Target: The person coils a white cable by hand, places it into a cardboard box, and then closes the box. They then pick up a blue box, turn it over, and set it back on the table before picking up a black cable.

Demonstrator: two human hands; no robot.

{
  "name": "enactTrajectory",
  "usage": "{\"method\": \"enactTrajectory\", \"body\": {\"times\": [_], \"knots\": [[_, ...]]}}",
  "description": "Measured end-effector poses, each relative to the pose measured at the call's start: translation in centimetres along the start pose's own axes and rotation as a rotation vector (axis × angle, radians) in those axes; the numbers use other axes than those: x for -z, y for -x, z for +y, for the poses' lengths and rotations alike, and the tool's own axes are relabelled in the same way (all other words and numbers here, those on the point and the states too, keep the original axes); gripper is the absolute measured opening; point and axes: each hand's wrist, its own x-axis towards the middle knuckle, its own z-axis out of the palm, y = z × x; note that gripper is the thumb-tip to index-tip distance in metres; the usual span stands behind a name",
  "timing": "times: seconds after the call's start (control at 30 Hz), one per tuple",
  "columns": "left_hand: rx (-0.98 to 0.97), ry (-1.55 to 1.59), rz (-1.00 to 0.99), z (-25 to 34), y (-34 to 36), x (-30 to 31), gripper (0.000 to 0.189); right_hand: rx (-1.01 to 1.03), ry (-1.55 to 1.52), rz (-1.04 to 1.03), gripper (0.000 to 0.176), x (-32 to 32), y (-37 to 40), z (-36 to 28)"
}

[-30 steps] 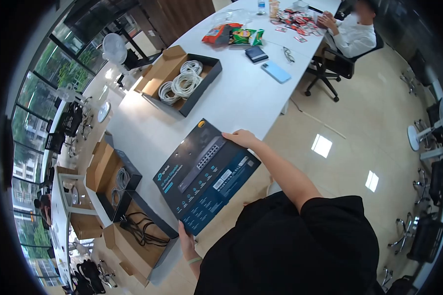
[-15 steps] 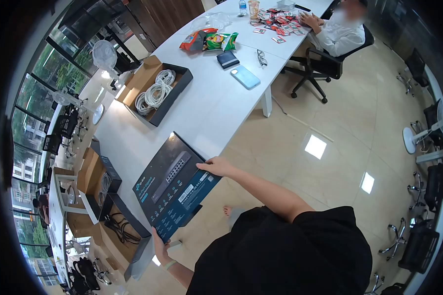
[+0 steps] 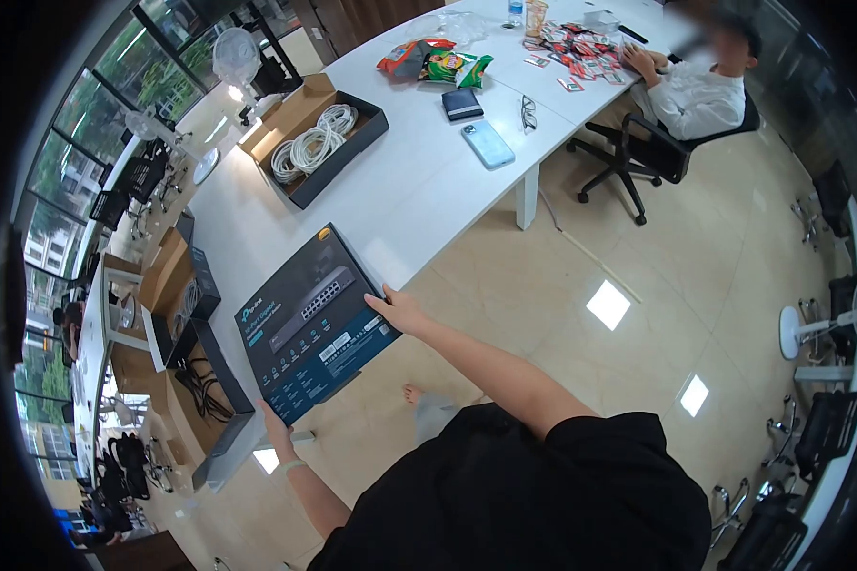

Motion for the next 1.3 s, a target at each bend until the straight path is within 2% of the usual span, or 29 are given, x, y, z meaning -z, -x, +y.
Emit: {"method": "enactTrajectory", "body": {"times": [0.1, 0.2, 0.3, 0.4, 0.53, 0.6, 0.63, 0.7, 0.73, 0.8, 0.93, 1.0, 1.03, 1.1, 1.17, 1.2, 1.23, 1.27, 1.3], "knots": [[0.035, -0.02, 0.045, -0.5, -0.3, -0.3, 0.076, -0.03, 0.034, -0.005, 0.077, -0.4, -0.8, 1.2], [-0.092, -0.1, 0.129, -4.0, -3.4, -0.2, 0.075, -0.054, 0.023, -0.094, 0.073, 0.4, -0.3, 0.8], [-0.145, 0.019, 0.104, -4.6, -2.9, -0.8, 0.075, 0.086, 0.147, 0.156, 0.061, -0.5, 0.1, 1.6], [-0.266, -0.012, 0.148, -4.0, -2.0, -1.7, 0.074, 0.14, 0.133, 0.25, 0.057, -0.6, 0.5, 1.7], [-0.271, 0.025, 0.116, -1.8, 1.3, -1.9, 0.07, 0.116, 0.005, 0.309, 0.048, -0.6, 0.4, 1.6], [-0.102, -0.091, 0.016, 0.0, 2.7, -1.8, 0.066, 0.155, 0.035, 0.344, 0.044, -0.5, 0.4, 1.6], [-0.107, -0.09, 0.022, -0.4, 2.6, -2.2, 0.066, 0.186, 0.083, 0.364, 0.043, -0.5, 0.4, 1.9], [-0.537, 0.026, 0.213, -1.7, 1.5, -3.5, 0.06, 0.227, 0.12, 0.39, 0.041, -0.3, 0.3, 1.8], [-0.547, 0.022, 0.214, -2.1, 1.4, -3.8, 0.06, 0.18, 0.126, 0.383, 0.04, -0.2, 0.6, 1.4], [-0.427, -0.198, 0.218, -2.8, 0.9, -3.9, 0.051, 0.125, 0.129, 0.388, 0.039, -1.0, 0.8, 1.4], [-0.465, -0.208, 0.286, -1.4, -0.1, -3.8, 0.045, 0.156, 0.211, 0.556, 0.034, -1.8, 1.2, 1.1], [-0.624, 0.033, 0.098, -0.9, -2.0, -3.2, 0.044, 0.071, 0.201, 0.573, 0.036, -2.2, 0.8, 0.8], [-0.615, 0.037, 0.1, 0.1, -2.4, -2.9, 0.044, 0.043, 0.178, 0.566, 0.039, -2.1, 0.9, -0.7], [-0.565, 0.188, 0.137, 4.1, -2.1, -2.4, 0.046, -0.01, 0.169, 0.578, 0.04, -1.8, 0.4, -5.6], [-0.38, 0.345, 0.033, 8.7, -1.5, -0.8, 0.043, -0.076, 0.187, 0.587, 0.042, -0.9, -0.3, -9.1], [-0.361, 0.56, -0.107, 9.8, -2.0, -0.1, 0.041, -0.079, 0.22, 0.576, 0.042, -0.3, -1.3, -10.4], [-0.345, 0.777, -0.241, 10.8, -2.3, 0.4, 0.038, 0.018, 0.081, 0.598, 0.042, -0.2, -2.1, -11.6], [-0.393, 0.815, -0.205, 12.2, -2.3, 0.4, 0.037, 0.119, -0.063, 0.614, 0.043, -0.3, -3.3, -12.6], [-0.448, 0.855, -0.163, 13.6, -2.5, 0.4, 0.036, 0.171, -0.019, 0.631, 0.044, 0.1, -4.7, -13.1]]}}
